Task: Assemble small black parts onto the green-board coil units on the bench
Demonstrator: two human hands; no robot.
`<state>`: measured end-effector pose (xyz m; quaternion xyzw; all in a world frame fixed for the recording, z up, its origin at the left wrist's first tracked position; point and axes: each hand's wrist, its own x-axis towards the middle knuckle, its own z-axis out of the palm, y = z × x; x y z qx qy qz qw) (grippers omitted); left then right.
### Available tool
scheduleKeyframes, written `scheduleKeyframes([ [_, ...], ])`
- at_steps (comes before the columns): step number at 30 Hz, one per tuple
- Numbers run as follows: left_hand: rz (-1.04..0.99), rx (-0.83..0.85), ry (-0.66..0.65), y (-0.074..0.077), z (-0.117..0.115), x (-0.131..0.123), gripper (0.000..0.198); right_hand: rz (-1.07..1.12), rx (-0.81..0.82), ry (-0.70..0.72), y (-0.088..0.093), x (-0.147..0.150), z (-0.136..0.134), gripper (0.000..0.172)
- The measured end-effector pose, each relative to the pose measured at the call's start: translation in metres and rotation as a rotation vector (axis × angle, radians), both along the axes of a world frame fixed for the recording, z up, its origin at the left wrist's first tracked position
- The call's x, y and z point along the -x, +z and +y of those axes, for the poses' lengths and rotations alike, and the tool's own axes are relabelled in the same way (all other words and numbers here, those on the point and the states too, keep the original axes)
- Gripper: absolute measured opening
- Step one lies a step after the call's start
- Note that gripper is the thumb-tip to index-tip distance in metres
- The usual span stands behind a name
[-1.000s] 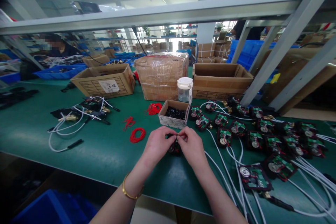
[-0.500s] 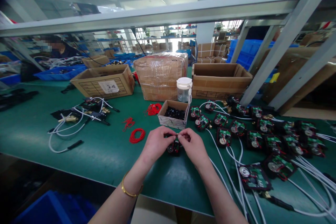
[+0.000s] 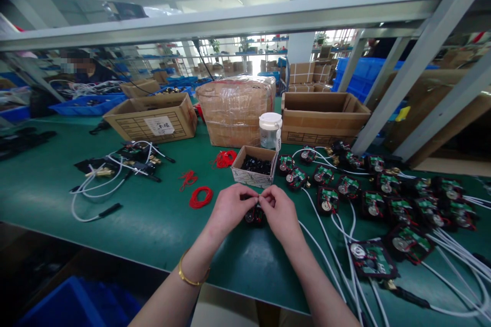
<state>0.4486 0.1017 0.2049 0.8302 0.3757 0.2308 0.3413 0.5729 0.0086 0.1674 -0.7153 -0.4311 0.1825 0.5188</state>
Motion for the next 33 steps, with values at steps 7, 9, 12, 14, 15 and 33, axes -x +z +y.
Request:
scheduleKeyframes([
  [7,-0.027,0.037,-0.023,-0.004,0.003,0.001,0.018,-0.035,-0.024,-0.029,-0.012,-0.002,-0.003,0.020],
  [9,-0.032,0.035,-0.025,-0.004,0.003,0.001,0.018,-0.028,-0.027,-0.016,-0.013,-0.002,-0.004,0.021],
  [12,-0.042,0.045,-0.011,-0.003,0.003,0.001,0.019,-0.018,-0.027,-0.010,-0.013,-0.003,-0.004,0.020],
  [14,-0.051,0.061,-0.001,-0.003,0.003,0.001,0.018,-0.017,-0.026,-0.015,-0.013,-0.002,-0.004,0.020],
  [15,-0.056,0.068,0.002,-0.003,0.003,0.002,0.018,-0.017,-0.026,-0.018,-0.012,-0.002,-0.004,0.019],
  [33,-0.242,0.232,0.026,-0.021,0.004,0.015,0.016,-0.006,-0.042,-0.045,-0.011,0.004,-0.004,0.017],
])
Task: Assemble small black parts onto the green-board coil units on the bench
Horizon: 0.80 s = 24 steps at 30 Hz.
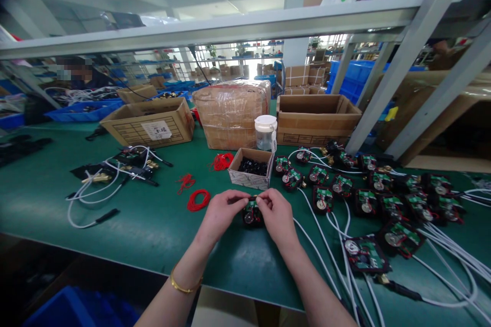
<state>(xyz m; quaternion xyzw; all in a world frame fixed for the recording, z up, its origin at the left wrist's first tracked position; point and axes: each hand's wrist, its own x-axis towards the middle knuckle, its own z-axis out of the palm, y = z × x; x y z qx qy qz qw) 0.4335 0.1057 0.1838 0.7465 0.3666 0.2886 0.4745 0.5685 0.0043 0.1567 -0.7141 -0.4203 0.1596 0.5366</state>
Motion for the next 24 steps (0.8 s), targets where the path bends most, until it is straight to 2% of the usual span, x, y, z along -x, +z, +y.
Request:
scheduleKeyframes([
  [7,-0.028,0.026,0.076,-0.009,-0.005,-0.003,0.013,0.012,-0.013,-0.014,0.002,0.001,0.001,0.018],
  [24,-0.059,0.130,0.073,-0.013,-0.005,-0.004,0.015,0.072,-0.030,-0.022,0.004,0.003,0.001,0.020],
])
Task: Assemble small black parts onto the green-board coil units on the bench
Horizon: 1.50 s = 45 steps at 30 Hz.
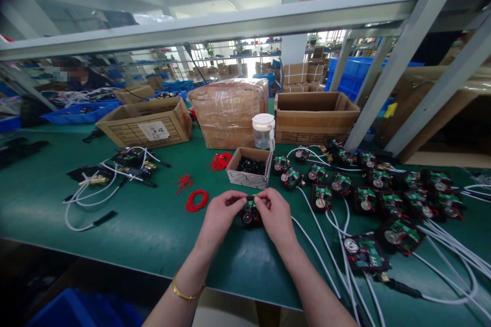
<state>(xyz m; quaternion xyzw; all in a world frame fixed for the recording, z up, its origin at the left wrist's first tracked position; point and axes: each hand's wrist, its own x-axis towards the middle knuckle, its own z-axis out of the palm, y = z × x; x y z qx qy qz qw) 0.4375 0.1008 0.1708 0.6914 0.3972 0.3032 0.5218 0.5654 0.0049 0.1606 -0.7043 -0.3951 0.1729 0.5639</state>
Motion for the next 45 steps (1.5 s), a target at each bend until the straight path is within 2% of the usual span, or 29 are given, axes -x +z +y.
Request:
scheduleKeyframes([
  [11,-0.004,0.045,0.004,-0.001,0.002,-0.001,0.015,0.189,0.019,0.045,-0.006,-0.007,0.001,0.034],
  [20,0.016,0.013,-0.001,0.002,0.003,-0.002,0.015,0.077,0.023,-0.022,-0.003,-0.001,0.006,0.027],
  [22,-0.023,0.054,-0.026,0.003,0.003,0.001,0.022,0.062,0.030,-0.028,-0.003,0.000,0.007,0.026],
  [25,-0.172,0.224,-0.083,0.005,0.003,0.007,0.041,0.056,0.042,-0.027,-0.005,0.000,0.007,0.027],
  [27,-0.271,0.332,-0.096,0.006,0.004,0.012,0.048,0.057,0.046,-0.024,-0.006,-0.001,0.006,0.028],
  [30,-0.304,0.379,-0.105,0.006,0.005,0.017,0.040,0.057,0.050,-0.023,-0.007,0.000,0.006,0.030],
  [33,-0.224,0.319,-0.120,0.006,0.005,0.019,0.025,0.058,0.049,-0.025,-0.007,0.000,0.005,0.031],
  [37,-0.188,0.300,-0.118,0.006,0.003,0.018,0.031,0.055,0.044,-0.030,-0.007,0.000,0.005,0.033],
  [45,-0.155,0.207,-0.025,0.002,0.000,0.011,0.021,0.032,0.052,-0.036,-0.007,0.001,0.005,0.031],
])
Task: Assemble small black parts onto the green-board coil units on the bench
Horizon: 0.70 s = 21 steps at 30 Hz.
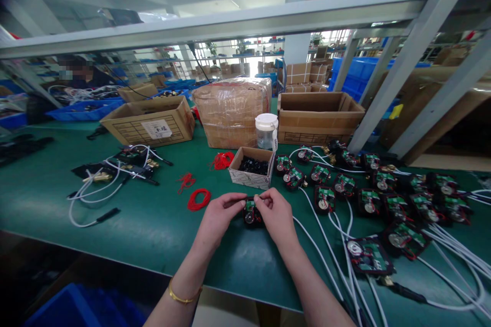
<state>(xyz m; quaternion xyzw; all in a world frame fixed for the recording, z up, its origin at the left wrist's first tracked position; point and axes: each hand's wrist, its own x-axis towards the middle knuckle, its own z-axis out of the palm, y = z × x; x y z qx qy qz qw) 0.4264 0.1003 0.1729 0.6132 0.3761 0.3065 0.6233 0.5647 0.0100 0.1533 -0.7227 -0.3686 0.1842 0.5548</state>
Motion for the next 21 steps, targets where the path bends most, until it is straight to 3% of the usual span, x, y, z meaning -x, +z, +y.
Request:
scheduleKeyframes([
  [8,0.030,-0.046,0.019,0.002,-0.001,0.001,0.020,-0.078,0.008,0.013,0.001,-0.003,-0.002,0.022],
  [15,0.004,-0.079,0.015,-0.002,-0.004,0.003,0.022,-0.357,0.021,0.117,0.013,-0.003,0.006,0.018],
  [21,0.031,-0.113,0.019,-0.005,-0.003,0.003,0.022,-0.422,0.105,0.152,0.019,0.000,0.018,0.007],
])
